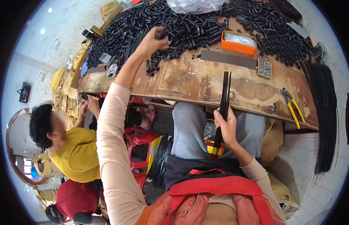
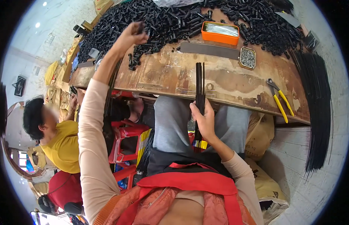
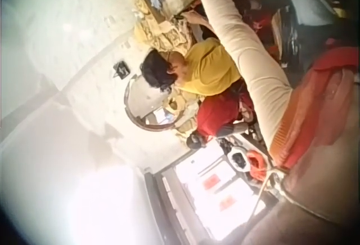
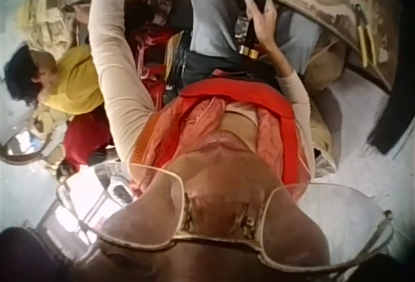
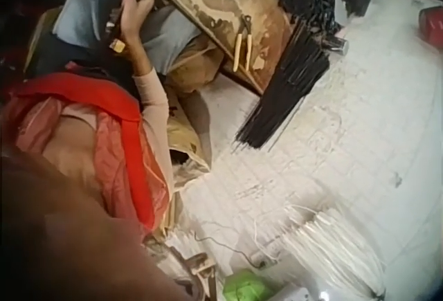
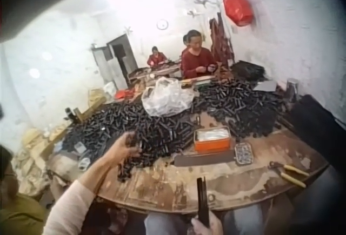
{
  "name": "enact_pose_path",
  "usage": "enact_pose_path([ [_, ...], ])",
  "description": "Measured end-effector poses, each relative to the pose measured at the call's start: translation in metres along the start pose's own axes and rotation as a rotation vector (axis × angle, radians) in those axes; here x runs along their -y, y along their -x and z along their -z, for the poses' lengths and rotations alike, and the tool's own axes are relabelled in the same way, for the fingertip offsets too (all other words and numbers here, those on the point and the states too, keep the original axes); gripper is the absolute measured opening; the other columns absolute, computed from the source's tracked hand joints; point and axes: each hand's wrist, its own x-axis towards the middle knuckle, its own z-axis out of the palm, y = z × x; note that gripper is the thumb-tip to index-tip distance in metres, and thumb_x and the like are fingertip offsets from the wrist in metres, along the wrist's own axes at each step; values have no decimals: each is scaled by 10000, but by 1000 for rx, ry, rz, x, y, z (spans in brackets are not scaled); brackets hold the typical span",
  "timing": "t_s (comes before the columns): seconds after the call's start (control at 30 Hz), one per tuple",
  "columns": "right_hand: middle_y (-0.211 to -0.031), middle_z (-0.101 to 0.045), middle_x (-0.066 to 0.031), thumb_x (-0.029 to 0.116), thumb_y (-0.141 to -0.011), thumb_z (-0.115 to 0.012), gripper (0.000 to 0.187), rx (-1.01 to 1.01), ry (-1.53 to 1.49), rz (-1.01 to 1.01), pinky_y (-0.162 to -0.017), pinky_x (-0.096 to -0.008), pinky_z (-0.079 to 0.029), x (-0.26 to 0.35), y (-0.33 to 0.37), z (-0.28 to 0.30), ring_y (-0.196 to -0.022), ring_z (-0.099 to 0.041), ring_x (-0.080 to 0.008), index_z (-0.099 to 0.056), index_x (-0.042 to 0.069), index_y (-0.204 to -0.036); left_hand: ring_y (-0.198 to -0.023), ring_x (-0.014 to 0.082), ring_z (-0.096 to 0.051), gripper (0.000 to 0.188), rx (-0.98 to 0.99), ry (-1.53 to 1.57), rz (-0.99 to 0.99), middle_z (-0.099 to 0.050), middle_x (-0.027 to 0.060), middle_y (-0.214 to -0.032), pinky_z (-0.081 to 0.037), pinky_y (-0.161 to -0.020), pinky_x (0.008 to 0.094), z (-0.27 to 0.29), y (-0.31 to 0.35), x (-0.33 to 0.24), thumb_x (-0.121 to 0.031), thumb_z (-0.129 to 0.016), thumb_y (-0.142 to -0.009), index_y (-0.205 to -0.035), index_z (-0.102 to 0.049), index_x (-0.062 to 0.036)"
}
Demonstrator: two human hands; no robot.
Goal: Bundling black rods and trimming the ends using pliers as part of a manual manufacturing process.
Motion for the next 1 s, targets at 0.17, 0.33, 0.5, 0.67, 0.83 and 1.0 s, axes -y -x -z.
enact_pose_path([
  [0.17, -696, -476, 22, 95, -949, -588, 104, 10, 30, 7, -523, -210, -369, 1, 0, -3, -562, -438, -47, -497, 47, -963, -771, 212, -601, 286, -129, -515, -158, -618, 85, -842, -491, -706, 328, -24, 25, 69, -182, -720, -845, -1028, -591, -4],
  [0.33, -703, -479, 21, 97, -948, -588, 100, 7, 33, 10, -524, -209, -373, 1, 1, -6, -562, -443, -48, -502, 48, -962, -825, 348, -619, 492, -235, -822, -92, -643, 189, -890, -488, -744, 414, -57, 12, 76, -388, -797, -750, -969, -604, 8],
  [0.5, -703, -482, 38, 118, -938, -614, 116, -8, 61, 25, -531, -202, -364, 2, 4, -7, -575, -433, -33, -519, 52, -953, -916, 387, -623, 349, -236, -698, 7, -651, 225, -951, -494, -806, 460, -50, 1, 78, -243, -756, -754, -946, -622, 16],
  [0.67, -712, -482, 21, 101, -932, -619, 130, 50, 83, 44, -544, -204, -368, 4, 13, -12, -587, -449, -47, -503, 49, -955, -809, 227, -633, 264, -391, -418, 23, -677, 152, -901, -504, -729, 359, -75, 33, 58, -223, -672, -887, -994, -607, 10],
  [0.83, -896, -603, -86, 468, -1035, -285, 565, 188, -200, -28, -709, -287, -464, -13, 12, 4, -730, -582, -170, -533, -17, -1187, -784, 70, -574, 284, 308, 321, 38, -652, -4, -896, -474, -690, 245, -154, 92, -49, -174, -691, -894, -1111, -657, 5],
  [1.0, -922, -656, -116, 342, -1005, -471, 389, 187, 157, -19, -746, -326, -538, -33, 26, 27, -793, -658, -180, -594, -19, -1082, -877, 98, -617, 229, 569, 275, -503, -686, 35, -928, -490, -829, 236, -150, 190, -177, -94, -725, -848, -1043, -675, 15],
])
